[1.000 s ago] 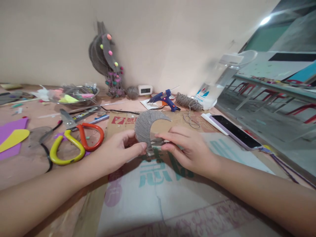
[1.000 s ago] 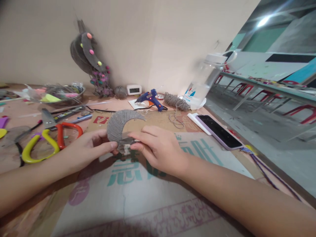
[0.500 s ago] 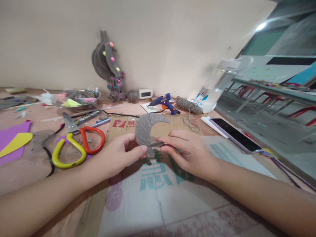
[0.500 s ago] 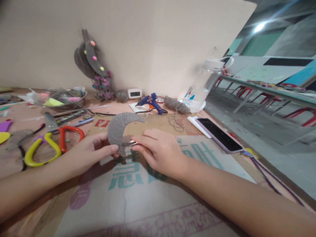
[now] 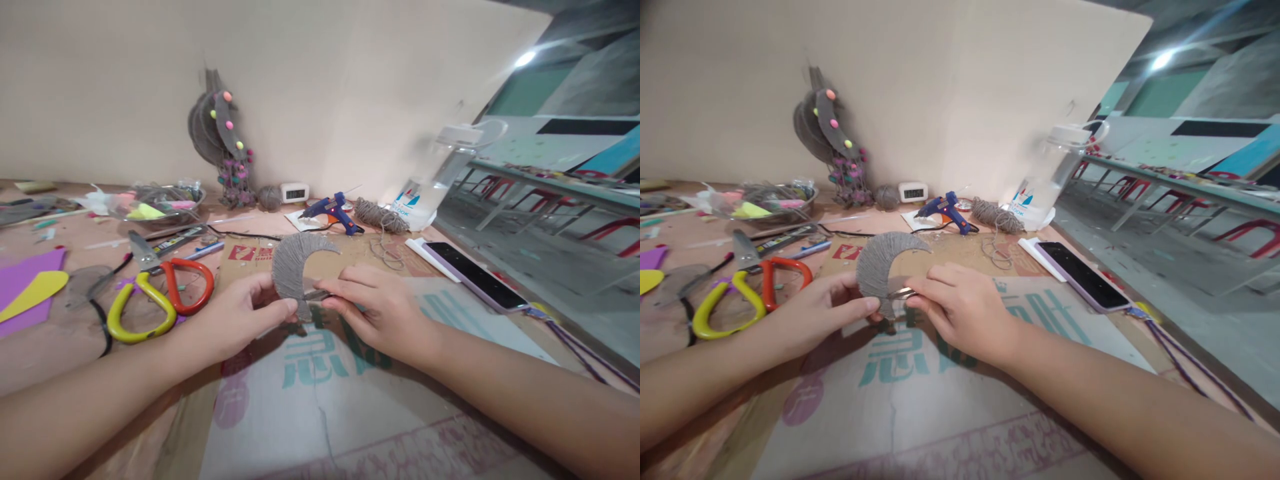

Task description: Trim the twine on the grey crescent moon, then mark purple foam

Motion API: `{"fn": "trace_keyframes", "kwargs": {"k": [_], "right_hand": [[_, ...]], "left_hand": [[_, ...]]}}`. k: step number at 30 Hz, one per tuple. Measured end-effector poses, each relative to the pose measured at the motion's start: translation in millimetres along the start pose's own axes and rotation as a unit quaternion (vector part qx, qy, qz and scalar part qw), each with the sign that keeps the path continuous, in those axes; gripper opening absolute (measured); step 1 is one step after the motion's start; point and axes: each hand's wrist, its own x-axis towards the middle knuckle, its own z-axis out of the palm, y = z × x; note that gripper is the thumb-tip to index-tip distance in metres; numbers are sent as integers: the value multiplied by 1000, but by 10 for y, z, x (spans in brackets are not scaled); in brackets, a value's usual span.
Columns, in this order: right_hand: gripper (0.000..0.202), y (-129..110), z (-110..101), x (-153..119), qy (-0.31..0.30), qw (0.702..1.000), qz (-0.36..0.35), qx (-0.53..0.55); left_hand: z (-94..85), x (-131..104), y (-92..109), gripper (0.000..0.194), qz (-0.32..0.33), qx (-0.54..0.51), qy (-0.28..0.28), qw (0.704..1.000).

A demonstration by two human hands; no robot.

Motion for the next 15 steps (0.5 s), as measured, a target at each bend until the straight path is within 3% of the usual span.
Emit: {"fn": "trace_keyframes", "kwargs": {"k": [7, 15], "right_hand": [[24, -12, 1, 10, 7, 1000, -15, -23], [23, 17, 14, -22, 17, 1000, 0, 22]], "left_hand": [[11, -3, -1, 11, 3, 10, 1, 1000], [17, 8, 1, 9, 14, 7, 8, 1000]]}}
